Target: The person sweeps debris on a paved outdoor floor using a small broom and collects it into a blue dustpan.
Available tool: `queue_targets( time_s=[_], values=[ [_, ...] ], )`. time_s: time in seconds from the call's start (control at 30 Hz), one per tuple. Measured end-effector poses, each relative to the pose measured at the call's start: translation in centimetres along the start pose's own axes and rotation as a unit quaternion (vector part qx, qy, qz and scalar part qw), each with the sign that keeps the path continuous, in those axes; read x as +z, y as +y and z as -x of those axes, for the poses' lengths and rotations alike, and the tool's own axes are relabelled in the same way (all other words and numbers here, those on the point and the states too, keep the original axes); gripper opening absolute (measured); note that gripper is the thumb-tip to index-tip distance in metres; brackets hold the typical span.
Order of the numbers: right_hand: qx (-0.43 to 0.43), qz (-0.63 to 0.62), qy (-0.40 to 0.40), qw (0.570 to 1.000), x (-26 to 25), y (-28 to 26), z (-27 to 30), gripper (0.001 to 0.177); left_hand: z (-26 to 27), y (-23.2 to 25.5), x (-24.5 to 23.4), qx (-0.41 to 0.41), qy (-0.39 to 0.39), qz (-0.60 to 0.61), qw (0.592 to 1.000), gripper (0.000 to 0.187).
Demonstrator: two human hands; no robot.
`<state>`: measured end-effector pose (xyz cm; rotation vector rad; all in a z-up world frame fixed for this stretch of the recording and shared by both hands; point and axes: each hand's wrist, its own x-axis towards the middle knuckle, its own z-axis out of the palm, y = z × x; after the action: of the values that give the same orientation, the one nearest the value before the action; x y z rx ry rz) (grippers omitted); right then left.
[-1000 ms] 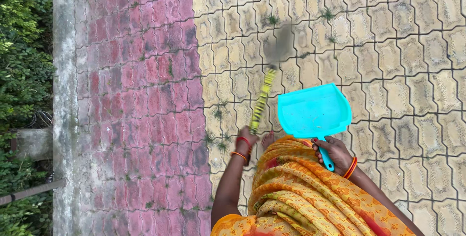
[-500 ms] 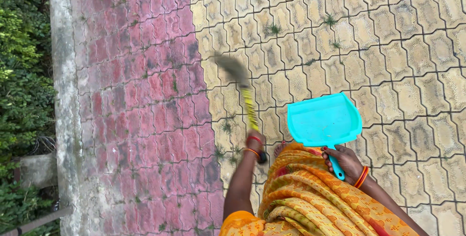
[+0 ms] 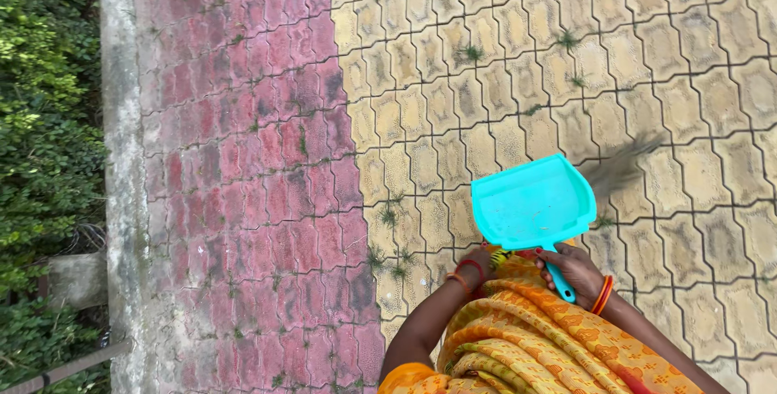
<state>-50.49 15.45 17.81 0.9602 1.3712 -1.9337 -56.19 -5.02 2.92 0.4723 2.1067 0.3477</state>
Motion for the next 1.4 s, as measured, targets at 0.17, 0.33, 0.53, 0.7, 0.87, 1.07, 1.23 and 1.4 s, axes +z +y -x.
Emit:
queue_targets(
  time_s=[0.17,0.33,0.53,0.7,0.87,1.07,1.23,1.4],
  values=[
    [-0.003,0.009,-0.019,1.000,-0.4,-1.9,-1.3,0.017,1.6,-4.4,-1.0,-0.161,0.116,0.162,0.967,0.057],
    [-0.016,0.026,-0.066,0.997,-1.3,-4.6,-1.6,0.017,1.6,-8.3,-5.7,-0.241,0.241,0.231,0.911,0.048],
    [0.005,0.015,-0.061,0.998,-4.8,-6.6,-1.8,0.015,-1.9,-7.8,-10.6,-0.303,0.318,0.296,0.848,0.027],
    [0.000,-0.007,-0.048,0.999,-7.9,-7.4,-2.0,0.016,-5.4,-2.9,-10.3,-0.317,0.309,0.315,0.840,0.019],
    [-0.001,-0.009,-0.059,0.998,-9.6,-9.5,-1.7,0.018,-6.7,7.5,-4.7,-0.162,0.081,0.153,0.971,0.034],
    [-0.018,-0.011,-0.079,0.997,-11.2,-11.5,-2.4,0.020,-8.3,17.6,-4.3,-0.024,-0.018,0.070,0.997,0.033],
    [-0.021,0.007,-0.100,0.995,-12.4,-13.0,-2.7,0.022,-8.5,16.3,-4.2,0.002,0.106,-0.011,0.994,0.032],
    [-0.012,0.028,-0.113,0.993,-13.3,-15.0,-2.9,0.020,-6.6,10.4,-4.7,-0.128,0.157,0.142,0.969,0.060]
  ],
)
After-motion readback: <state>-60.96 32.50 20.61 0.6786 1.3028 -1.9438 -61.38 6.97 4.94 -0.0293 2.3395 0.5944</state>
